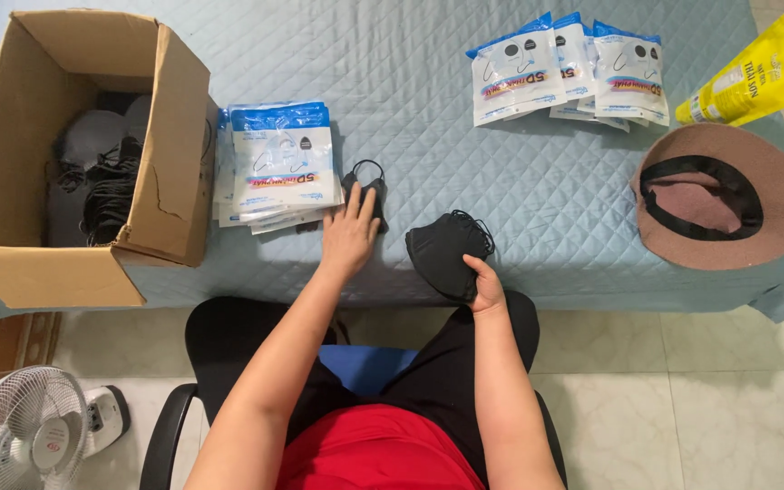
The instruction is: The person sits cross-legged on a chair and unpacks black face masks from a cardboard box. They separate the masks into two piles, count them, and then place them into individual plastic packaging. The person also handles a stack of empty plastic bags and a hat on the bed.
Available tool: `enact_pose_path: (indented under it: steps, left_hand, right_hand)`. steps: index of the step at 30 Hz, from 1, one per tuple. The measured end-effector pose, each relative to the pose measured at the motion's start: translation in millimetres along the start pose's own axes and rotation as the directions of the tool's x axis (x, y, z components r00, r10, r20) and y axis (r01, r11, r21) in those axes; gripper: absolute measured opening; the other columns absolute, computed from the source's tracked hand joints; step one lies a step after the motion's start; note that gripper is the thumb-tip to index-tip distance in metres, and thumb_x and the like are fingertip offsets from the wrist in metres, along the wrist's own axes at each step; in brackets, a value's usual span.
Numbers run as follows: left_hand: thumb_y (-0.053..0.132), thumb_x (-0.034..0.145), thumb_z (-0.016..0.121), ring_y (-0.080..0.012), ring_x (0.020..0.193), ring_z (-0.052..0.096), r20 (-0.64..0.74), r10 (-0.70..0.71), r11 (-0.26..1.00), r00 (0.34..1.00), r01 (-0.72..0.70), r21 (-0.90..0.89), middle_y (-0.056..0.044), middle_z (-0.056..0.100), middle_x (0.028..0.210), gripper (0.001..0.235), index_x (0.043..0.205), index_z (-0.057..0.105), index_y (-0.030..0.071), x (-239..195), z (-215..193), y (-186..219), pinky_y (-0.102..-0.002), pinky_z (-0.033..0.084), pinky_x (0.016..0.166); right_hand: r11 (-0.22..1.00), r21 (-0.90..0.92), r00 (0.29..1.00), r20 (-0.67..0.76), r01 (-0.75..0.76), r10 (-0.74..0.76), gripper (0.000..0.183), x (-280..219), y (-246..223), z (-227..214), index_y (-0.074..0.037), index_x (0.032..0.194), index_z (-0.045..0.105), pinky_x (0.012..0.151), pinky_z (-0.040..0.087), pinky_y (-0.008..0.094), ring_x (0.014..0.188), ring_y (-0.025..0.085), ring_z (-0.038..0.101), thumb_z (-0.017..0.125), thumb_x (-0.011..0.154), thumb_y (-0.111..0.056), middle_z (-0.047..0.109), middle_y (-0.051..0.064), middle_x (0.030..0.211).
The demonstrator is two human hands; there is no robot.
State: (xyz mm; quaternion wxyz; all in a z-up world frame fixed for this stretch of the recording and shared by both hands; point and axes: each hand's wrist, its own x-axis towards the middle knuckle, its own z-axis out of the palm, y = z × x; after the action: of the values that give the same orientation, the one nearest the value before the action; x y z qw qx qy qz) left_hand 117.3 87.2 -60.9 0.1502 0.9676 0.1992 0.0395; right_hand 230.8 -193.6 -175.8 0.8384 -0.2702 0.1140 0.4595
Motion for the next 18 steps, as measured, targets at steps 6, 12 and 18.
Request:
enact_pose_path:
  steps: [6,12,18]
  left_hand:
    - [0.031,0.106,0.049,-0.0387,0.116,0.064,-0.173,0.012,0.993,0.985,0.008,0.117,-0.013,0.047,0.159,0.057,0.161,0.036,0.017,9,20,-70,-0.057,0.043,0.098]
    - [0.013,0.093,0.058,-0.0305,0.096,0.069,-0.440,0.161,0.976,0.883,-0.077,0.202,-0.012,0.063,0.142,0.054,0.147,0.055,0.014,11,23,-68,-0.045,0.044,0.092]
    - [0.031,0.086,0.079,-0.0444,0.145,0.041,-0.261,0.143,0.989,0.955,-0.131,0.061,-0.024,0.043,0.159,0.082,0.156,0.044,0.008,10,-3,-17,-0.056,0.024,0.123]
  right_hand:
    - [1.000,-0.004,1.000,0.001,-0.001,0.001,0.039,0,-2,4,-0.001,0.133,0.064,0.101,0.054,0.056,0.115,0.039,0.067,0.058,0.096,-0.013,0.066,0.026,0.129]
    - [1.000,-0.019,1.000,0.001,-0.002,0.002,0.038,5,0,-2,-0.002,0.131,0.066,0.101,0.054,0.056,0.113,0.039,0.068,0.059,0.096,-0.014,0.067,0.025,0.126]
    - [1.000,-0.016,1.000,-0.003,0.008,-0.008,0.037,3,1,-2,-0.002,0.130,0.066,0.099,0.054,0.058,0.113,0.041,0.068,0.059,0.095,-0.013,0.068,0.025,0.125]
